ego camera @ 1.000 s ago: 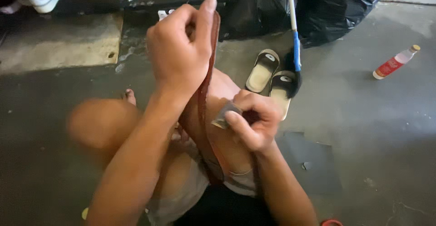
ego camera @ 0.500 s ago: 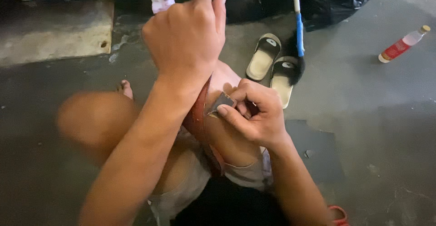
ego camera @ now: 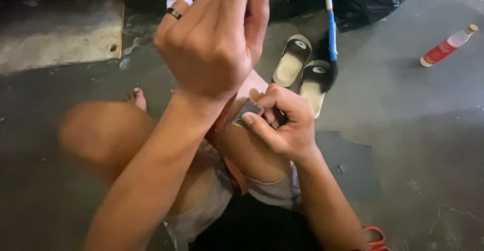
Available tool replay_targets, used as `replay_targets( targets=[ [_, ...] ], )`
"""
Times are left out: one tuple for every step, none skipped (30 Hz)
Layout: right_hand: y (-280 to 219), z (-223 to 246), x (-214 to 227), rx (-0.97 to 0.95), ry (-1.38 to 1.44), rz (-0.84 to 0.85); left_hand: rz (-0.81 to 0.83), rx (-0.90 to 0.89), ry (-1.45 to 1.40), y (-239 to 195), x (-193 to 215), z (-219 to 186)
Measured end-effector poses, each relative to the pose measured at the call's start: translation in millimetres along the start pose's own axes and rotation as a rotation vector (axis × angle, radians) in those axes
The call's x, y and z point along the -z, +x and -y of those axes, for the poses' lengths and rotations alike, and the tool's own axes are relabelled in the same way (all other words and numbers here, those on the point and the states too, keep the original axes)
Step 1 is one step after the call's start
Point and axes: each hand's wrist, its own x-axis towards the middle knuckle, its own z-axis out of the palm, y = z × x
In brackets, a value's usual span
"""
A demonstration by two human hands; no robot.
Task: The person sands a long, reddish-brown leather strap using a small piece of sandpaper. They hold the strap with their left hand and rub the sandpaper along its length with their right hand, focusing on smoothing the surface.
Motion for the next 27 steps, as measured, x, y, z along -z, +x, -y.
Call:
replay_targets(
  targets=[
    [0, 0, 0, 0.000, -0.001, 0.000, 0.000, 0.000, -0.001, -1, -1, 0],
    [-1, 0, 0, -0.007, 0.001, 0.003, 0.000, 0.009, 0.002, -2, -2, 0],
    [-1, 0, 0, -0.014, 0.005, 0.008, 0.001, 0.018, 0.008, -4, -3, 1],
    [-1, 1, 0, -0.013, 0.006, 0.009, 0.001, 0.018, 0.010, -4, -2, 1],
    [-1, 1, -1, -0.013, 0.013, 0.008, 0.017, 0.018, 0.008, -3, -1, 1],
    [0, 1, -2, -0.013, 0.020, 0.006, 0.033, 0.017, 0.005, -3, 0, 2],
    [-1, 1, -1, -0.013, 0.020, 0.007, 0.034, 0.018, 0.006, -3, -1, 1],
    [-1, 1, 0, -0.010, 0.010, 0.003, 0.015, 0.024, 0.001, -2, -1, 1],
    [-1, 0, 0, -0.005, 0.000, -0.001, -0.004, 0.030, -0.003, -2, -2, 1],
    [0, 2, 2, -0.006, -0.001, 0.000, -0.004, 0.031, -0.003, -2, -2, 1],
    [2, 3, 4, 0.003, 0.050, 0.031, -0.002, 0.032, -0.014, -2, -2, 1],
    [3, 5, 6, 0.012, 0.100, 0.062, 0.000, 0.033, -0.024, -2, -2, 1],
    [2, 3, 9, 0.012, 0.100, 0.063, 0.000, 0.033, -0.024, -5, -5, 2],
    [1, 2, 12, 0.039, 0.171, 0.087, 0.063, 0.056, -0.017, -9, -7, 2],
    [1, 0, 15, 0.068, 0.240, 0.109, 0.123, 0.076, -0.010, -12, -10, 3],
    [-2, 0, 13, 0.071, 0.240, 0.109, 0.120, 0.075, -0.009, -9, -9, 4],
    [-5, 0, 11, 0.141, 0.173, 0.079, 0.237, 0.115, -0.081, -7, -8, 5],
    [-8, -1, 9, 0.211, 0.107, 0.048, 0.353, 0.153, -0.153, -5, -6, 6],
    [-6, 6, 7, 0.213, 0.106, 0.047, 0.351, 0.152, -0.154, -8, -9, 6],
    [-5, 12, 5, 0.246, -0.025, 0.036, 0.390, 0.153, -0.163, -11, -12, 6],
    [-4, 18, 4, 0.277, -0.156, 0.023, 0.431, 0.154, -0.174, -13, -15, 5],
    [-4, 19, 4, 0.277, -0.157, 0.021, 0.431, 0.152, -0.176, -12, -15, 5],
    [-4, 20, 4, 0.276, -0.179, 0.018, 0.500, 0.203, -0.250, -11, -15, 5],
    [-4, 20, 4, 0.274, -0.201, 0.016, 0.569, 0.254, -0.325, -10, -14, 6],
    [-2, 24, 4, 0.275, -0.199, 0.016, 0.569, 0.253, -0.323, -6, -9, 7],
    [0, 28, 5, 0.285, -0.241, 0.018, 0.596, 0.254, -0.433, -2, -5, 9],
    [4, 32, 6, 0.299, -0.282, 0.020, 0.620, 0.252, -0.540, 4, 0, 10]
  ],
)
